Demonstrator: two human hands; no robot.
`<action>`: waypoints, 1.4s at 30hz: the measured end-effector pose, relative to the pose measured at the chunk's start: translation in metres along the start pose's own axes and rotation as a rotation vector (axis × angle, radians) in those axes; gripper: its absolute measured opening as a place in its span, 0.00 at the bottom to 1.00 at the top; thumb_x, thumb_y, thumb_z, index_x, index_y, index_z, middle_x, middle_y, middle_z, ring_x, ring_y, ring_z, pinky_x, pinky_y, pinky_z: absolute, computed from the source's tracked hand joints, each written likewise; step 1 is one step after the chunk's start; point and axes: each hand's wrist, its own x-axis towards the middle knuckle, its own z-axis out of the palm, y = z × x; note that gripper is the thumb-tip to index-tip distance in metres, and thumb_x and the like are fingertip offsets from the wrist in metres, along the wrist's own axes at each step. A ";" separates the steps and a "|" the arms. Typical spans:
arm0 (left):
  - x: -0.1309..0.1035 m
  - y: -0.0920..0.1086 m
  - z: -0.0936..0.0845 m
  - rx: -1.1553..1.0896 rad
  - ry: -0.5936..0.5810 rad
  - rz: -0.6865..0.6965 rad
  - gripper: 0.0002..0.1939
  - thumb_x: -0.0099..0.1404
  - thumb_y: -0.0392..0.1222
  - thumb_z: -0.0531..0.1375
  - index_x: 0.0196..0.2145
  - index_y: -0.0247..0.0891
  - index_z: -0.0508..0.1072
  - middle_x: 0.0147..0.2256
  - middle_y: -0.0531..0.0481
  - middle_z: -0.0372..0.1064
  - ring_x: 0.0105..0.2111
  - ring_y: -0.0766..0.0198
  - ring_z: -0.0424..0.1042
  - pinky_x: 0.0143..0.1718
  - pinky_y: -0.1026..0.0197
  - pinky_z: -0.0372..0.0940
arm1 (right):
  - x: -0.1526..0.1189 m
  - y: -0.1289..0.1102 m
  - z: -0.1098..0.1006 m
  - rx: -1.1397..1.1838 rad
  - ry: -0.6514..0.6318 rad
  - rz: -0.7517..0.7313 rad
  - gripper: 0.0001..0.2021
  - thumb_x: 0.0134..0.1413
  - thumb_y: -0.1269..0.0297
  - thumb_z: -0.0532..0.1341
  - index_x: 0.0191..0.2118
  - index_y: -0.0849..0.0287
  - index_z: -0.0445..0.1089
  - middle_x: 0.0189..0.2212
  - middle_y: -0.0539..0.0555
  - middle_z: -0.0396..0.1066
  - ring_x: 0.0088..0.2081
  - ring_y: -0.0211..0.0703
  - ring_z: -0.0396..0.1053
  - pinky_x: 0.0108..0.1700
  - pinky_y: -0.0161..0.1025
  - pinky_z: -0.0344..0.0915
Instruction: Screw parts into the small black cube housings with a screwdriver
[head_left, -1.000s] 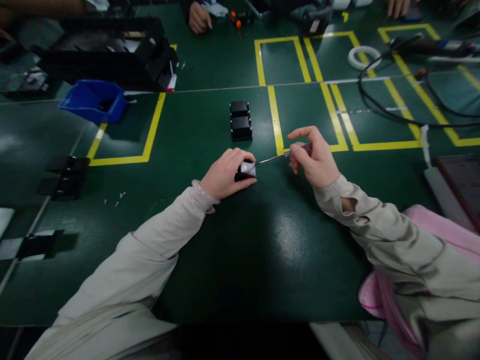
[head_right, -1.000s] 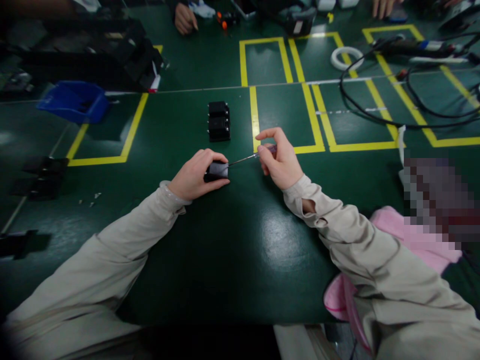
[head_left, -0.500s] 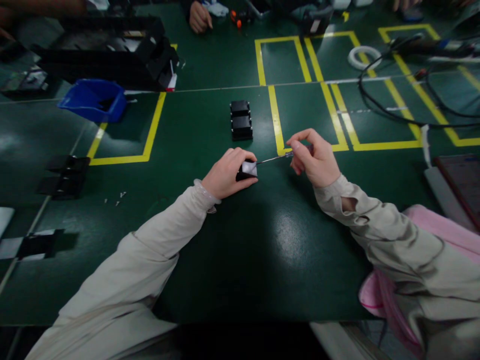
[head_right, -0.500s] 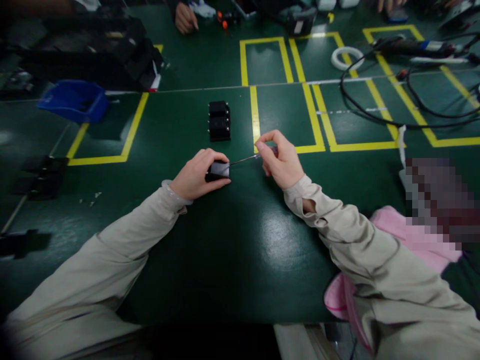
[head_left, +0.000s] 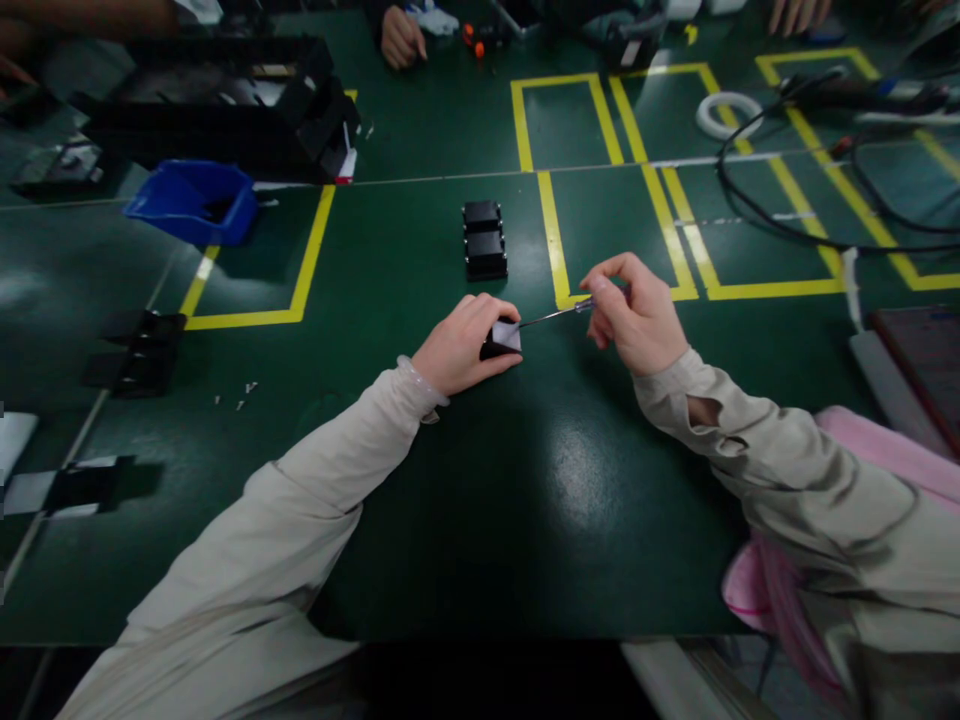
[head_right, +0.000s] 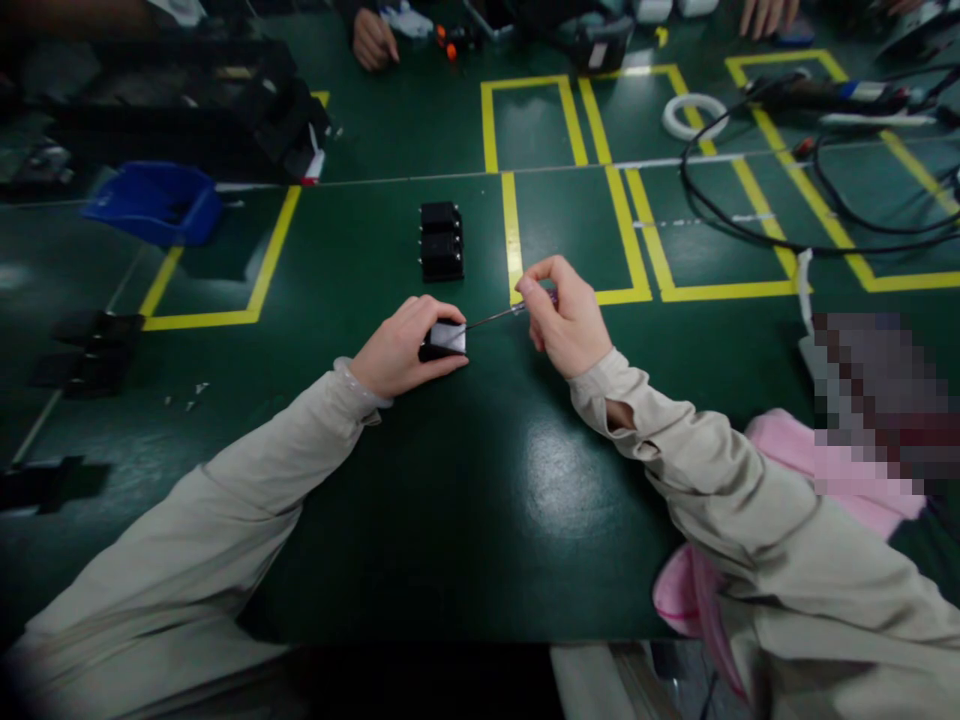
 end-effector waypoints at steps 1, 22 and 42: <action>0.000 0.000 0.000 -0.001 -0.001 0.004 0.18 0.62 0.43 0.63 0.47 0.36 0.64 0.44 0.44 0.67 0.42 0.56 0.65 0.43 0.56 0.63 | -0.001 0.000 0.000 0.001 0.006 0.003 0.18 0.55 0.43 0.60 0.32 0.52 0.60 0.11 0.39 0.51 0.11 0.32 0.54 0.13 0.37 0.53; 0.002 0.003 0.003 0.021 0.004 0.015 0.18 0.63 0.45 0.63 0.47 0.36 0.64 0.44 0.45 0.67 0.43 0.57 0.65 0.43 0.56 0.63 | -0.006 0.010 -0.006 0.044 0.010 -0.066 0.16 0.58 0.45 0.59 0.37 0.53 0.63 0.12 0.41 0.56 0.12 0.33 0.56 0.14 0.36 0.52; 0.001 0.002 0.003 0.030 0.007 0.009 0.18 0.63 0.45 0.63 0.47 0.37 0.64 0.44 0.45 0.67 0.43 0.57 0.65 0.43 0.56 0.63 | -0.005 0.013 -0.007 0.060 0.015 -0.070 0.14 0.59 0.48 0.59 0.36 0.54 0.64 0.11 0.39 0.53 0.11 0.32 0.53 0.14 0.35 0.51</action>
